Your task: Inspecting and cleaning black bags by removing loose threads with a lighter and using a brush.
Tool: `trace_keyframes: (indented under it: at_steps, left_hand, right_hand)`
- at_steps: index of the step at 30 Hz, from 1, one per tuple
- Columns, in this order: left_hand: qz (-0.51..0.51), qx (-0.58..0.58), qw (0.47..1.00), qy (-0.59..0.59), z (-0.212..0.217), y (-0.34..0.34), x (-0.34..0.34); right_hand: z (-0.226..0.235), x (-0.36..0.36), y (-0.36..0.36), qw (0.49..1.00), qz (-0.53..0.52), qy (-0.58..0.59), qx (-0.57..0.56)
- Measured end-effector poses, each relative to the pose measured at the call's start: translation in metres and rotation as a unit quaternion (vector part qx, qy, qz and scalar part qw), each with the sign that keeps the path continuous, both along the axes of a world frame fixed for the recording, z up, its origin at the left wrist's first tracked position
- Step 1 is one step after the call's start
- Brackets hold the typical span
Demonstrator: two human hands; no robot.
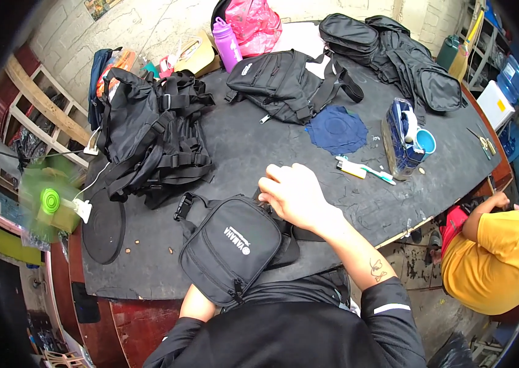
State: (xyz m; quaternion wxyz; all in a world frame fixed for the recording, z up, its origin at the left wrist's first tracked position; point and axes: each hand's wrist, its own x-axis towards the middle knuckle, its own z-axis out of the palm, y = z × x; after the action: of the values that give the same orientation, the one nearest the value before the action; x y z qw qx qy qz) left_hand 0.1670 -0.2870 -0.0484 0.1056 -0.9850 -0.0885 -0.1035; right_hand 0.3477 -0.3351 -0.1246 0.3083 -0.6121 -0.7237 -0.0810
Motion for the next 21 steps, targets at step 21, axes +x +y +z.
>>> trace_keyframes:
  at_steps: [21]
  left_hand:
    - [0.081, 0.029, 0.995, 0.041, 0.006, -0.018, 0.015]
  right_hand:
    - [0.016, -0.001, -0.010, 0.999, 0.033, 0.008, 0.019]
